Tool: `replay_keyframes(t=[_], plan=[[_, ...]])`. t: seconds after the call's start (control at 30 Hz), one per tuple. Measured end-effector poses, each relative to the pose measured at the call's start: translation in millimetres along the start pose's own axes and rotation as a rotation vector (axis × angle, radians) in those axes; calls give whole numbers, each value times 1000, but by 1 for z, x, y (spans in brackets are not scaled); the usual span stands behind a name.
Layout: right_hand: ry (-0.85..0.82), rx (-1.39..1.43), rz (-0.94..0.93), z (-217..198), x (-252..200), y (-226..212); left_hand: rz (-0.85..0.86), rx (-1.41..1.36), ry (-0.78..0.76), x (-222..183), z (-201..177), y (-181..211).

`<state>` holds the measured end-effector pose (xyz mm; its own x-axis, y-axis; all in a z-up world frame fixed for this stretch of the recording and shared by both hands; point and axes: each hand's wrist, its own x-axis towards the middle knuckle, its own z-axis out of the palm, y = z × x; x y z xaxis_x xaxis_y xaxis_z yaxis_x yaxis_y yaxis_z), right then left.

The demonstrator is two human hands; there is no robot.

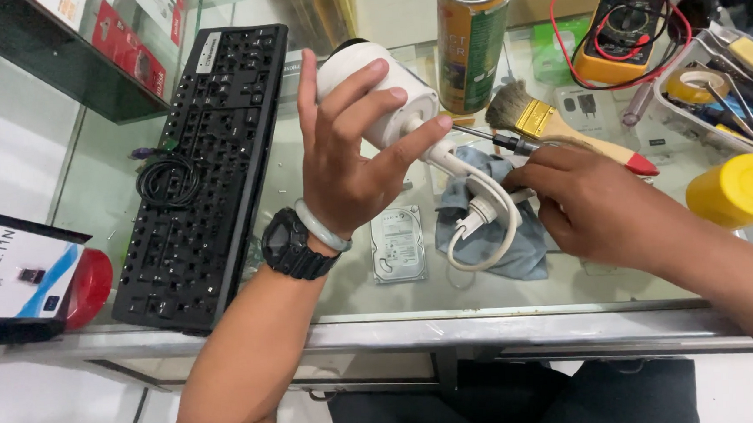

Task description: Repairing and adjusting a security camera by disassembling the housing with a screwdriver and reassembling it.

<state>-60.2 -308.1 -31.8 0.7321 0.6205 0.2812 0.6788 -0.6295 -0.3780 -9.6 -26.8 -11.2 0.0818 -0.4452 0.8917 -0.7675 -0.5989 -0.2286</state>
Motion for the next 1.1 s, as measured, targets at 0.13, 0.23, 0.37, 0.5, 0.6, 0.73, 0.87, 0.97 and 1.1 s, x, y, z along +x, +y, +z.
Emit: replay_keyframes(t=[0.13,0.23,0.37,0.5,0.6,0.73,0.87,0.97,1.1], plan=[[51,25,60,-4,-2,-7,-42,-37,-60,1,-1,1],[183,106,-127,-12,-1,-18,-120,-30,-133,-1,0,2],[26,85,-217,7,1,-11,-204,-65,-311,-8,5,-1],[116,42,-204,14,5,-10,-319,-47,-436,-11,10,1],[254,6,-170,2,2,-11,-427,-109,-509,-24,20,-3],[319,-68,-62,-26,-2,-22,-501,-185,-504,-25,20,-5],[359,154,126,-36,-10,-19,-490,-273,-464,-15,12,-7],[373,407,247,-41,-13,-12,-482,-334,-397,-12,10,-10],[330,1006,260,-38,-17,8,-551,-413,-298,-10,5,-9]])
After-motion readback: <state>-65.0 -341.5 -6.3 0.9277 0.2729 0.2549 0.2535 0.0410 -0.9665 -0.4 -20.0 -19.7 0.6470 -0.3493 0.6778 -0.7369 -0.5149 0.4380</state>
